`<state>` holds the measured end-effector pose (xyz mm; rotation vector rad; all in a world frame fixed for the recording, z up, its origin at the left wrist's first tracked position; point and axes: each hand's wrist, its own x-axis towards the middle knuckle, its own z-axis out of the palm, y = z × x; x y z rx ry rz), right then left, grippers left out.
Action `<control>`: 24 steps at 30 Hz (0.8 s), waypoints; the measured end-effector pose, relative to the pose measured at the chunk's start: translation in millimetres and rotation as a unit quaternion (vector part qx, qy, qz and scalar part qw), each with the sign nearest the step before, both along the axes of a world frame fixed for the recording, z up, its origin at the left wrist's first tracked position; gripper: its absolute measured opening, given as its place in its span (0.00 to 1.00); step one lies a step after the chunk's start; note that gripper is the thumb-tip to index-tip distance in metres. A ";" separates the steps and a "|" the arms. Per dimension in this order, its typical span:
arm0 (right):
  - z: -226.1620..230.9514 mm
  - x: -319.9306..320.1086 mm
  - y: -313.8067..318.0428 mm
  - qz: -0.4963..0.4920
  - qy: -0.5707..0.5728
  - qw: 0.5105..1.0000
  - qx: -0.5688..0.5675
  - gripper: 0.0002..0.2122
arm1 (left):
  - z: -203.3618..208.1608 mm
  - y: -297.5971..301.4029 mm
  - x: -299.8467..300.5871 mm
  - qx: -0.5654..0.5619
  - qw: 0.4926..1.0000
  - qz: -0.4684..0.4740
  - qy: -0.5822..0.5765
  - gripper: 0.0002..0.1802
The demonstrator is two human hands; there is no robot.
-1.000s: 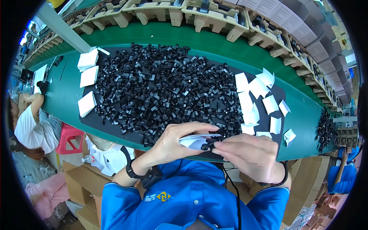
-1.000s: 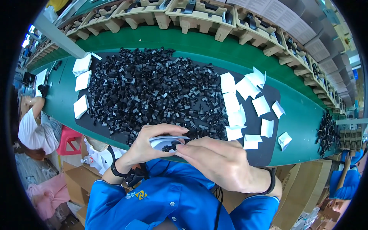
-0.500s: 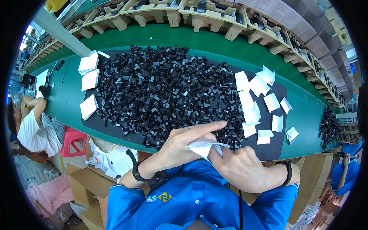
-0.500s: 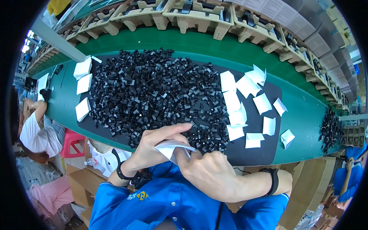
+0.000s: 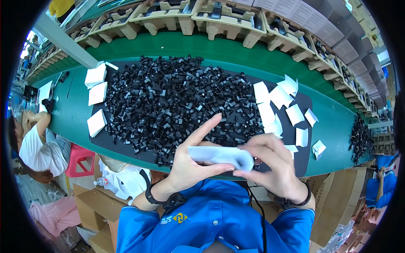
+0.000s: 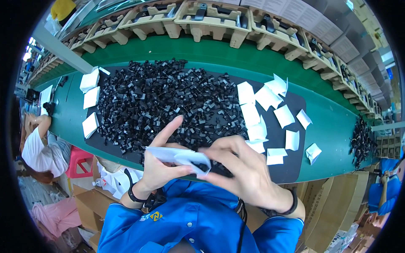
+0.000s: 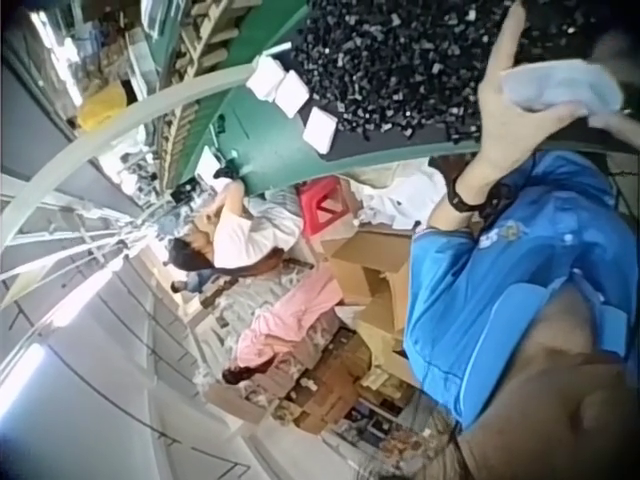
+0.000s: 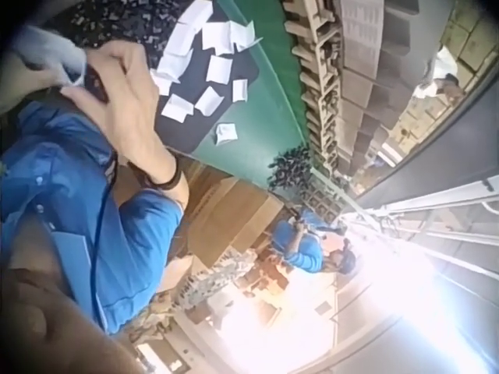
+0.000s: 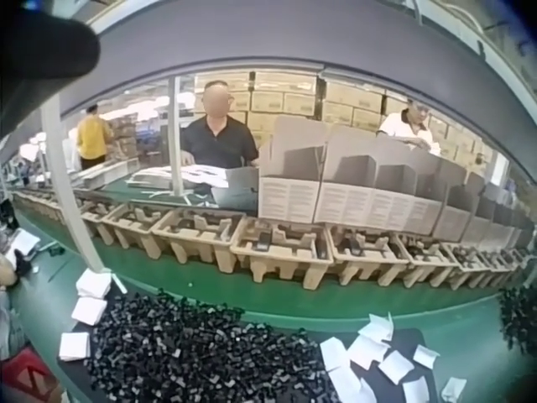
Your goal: The person picks up a small black component and a white paper slip, wraps the paper around the component, and places the wrapped item into a cardboard box.
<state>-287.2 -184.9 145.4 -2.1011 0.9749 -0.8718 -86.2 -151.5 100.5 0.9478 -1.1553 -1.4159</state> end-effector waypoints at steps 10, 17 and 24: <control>-26.2 -36.2 -9.8 0.098 0.102 0.960 -0.240 0.15 | 6.7 -7.5 -23.0 0.166 0.976 -0.001 0.141 0.35; -30.8 -43.9 -15.4 0.084 0.162 0.881 -0.436 0.17 | 10.5 -21.8 -20.7 0.136 0.986 -0.054 0.076 0.34; -12.1 -51.0 -29.7 0.080 -0.021 0.984 0.158 0.15 | 18.2 -24.4 -20.9 0.176 0.983 -0.041 0.035 0.34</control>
